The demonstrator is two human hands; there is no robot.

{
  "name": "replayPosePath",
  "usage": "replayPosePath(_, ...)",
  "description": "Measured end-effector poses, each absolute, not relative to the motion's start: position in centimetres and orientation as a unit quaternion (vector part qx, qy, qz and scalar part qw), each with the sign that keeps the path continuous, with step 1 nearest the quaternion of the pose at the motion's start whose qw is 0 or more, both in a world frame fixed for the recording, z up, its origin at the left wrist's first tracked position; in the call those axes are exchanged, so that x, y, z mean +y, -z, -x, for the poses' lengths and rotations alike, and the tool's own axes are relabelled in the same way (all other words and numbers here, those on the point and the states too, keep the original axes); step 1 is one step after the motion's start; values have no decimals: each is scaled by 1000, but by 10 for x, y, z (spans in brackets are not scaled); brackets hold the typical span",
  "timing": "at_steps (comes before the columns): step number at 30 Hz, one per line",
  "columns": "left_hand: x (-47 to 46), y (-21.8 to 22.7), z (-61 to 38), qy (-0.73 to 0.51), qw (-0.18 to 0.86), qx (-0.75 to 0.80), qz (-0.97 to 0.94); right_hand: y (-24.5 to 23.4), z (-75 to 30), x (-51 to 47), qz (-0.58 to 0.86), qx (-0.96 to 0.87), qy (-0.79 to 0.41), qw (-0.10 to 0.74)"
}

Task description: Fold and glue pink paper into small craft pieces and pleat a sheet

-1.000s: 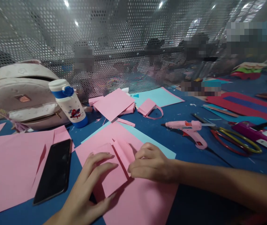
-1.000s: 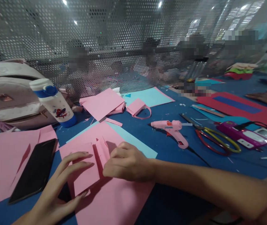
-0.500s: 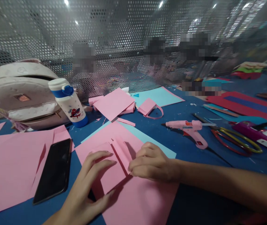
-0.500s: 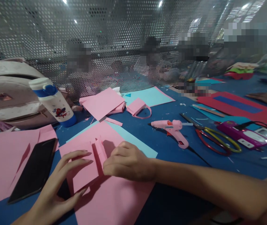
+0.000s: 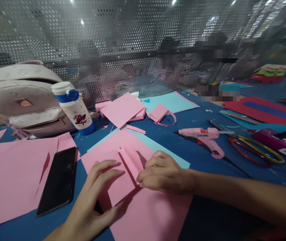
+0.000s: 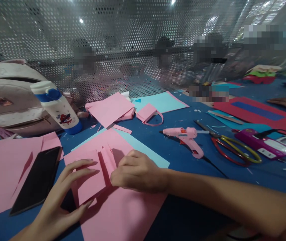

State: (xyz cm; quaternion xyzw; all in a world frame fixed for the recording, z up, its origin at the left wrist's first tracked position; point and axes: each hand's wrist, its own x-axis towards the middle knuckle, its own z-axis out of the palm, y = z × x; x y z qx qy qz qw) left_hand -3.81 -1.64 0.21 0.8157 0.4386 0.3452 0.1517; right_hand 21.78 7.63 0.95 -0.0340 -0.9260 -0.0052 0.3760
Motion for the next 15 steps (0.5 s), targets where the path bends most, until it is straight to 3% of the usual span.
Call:
replayPosePath(5,-19,-1,40,-345,103,450,-817,-4,-215,74,69,-897,-102,426)
replayPosePath(9,-20,1,40,-352,-18,417,-838,4,-213,72,202,-827,-260,455)
replayPosePath(12,-21,4,38,-373,-97,365,-848,2,-211,72,280,-796,-382,377)
replayPosePath(15,-25,4,34,-373,-122,356,-848,-6,-210,71,257,-828,-418,272)
